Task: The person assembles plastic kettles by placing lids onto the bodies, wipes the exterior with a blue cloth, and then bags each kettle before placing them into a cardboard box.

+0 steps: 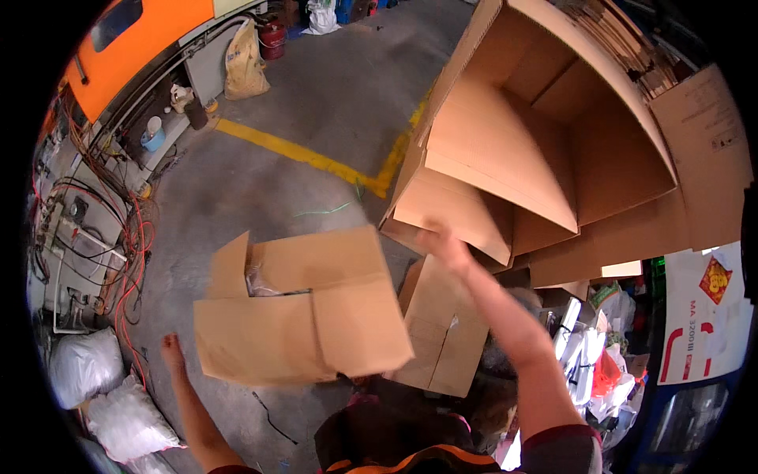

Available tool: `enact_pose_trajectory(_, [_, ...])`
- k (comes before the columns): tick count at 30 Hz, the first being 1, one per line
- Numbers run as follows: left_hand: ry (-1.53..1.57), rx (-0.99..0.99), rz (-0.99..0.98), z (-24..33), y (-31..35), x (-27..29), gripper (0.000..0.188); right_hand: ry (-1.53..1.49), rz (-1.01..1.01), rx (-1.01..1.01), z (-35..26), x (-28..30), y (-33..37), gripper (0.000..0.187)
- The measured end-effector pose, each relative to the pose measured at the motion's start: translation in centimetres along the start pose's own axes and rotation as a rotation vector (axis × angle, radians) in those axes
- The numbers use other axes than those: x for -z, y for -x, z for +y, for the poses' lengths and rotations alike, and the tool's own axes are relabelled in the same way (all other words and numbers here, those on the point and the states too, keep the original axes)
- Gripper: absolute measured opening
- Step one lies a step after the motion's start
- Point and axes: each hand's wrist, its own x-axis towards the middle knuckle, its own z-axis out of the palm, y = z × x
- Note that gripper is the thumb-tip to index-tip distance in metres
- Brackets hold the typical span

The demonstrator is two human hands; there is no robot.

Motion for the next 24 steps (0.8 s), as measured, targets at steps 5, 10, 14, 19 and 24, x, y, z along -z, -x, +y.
enact_pose_trajectory(5, [0.030, 0.316, -0.178, -4.8, 5.5, 5.3, 0.016, 1.154, 0.975, 0.737, -22.5, 15.7, -4.1, 0.070])
enact_pose_trajectory(10, [-0.407, 0.763, -0.889, -7.7, 20.2, -0.8, 0.014, 1.482, 0.970, 0.021, -27.1, 33.1, -4.7, 0.056])
enact_pose_trajectory(14, [-0.415, 0.508, -1.024, 0.6, 26.0, -1.5, 0.037, 1.760, 0.916, -0.214, -24.8, 28.8, -5.2, 0.024])
enact_pose_trajectory(19, [-0.391, -0.436, -0.588, 15.7, 24.5, -11.1, 0.068, 1.766, 1.017, 0.401, -25.3, 26.7, 2.9, 0.017])
enact_pose_trajectory(24, [-0.150, -0.875, -0.359, 44.2, 25.0, -14.3, 0.097, 1.478, 1.137, 0.828, -30.4, 26.7, 15.3, 0.025])
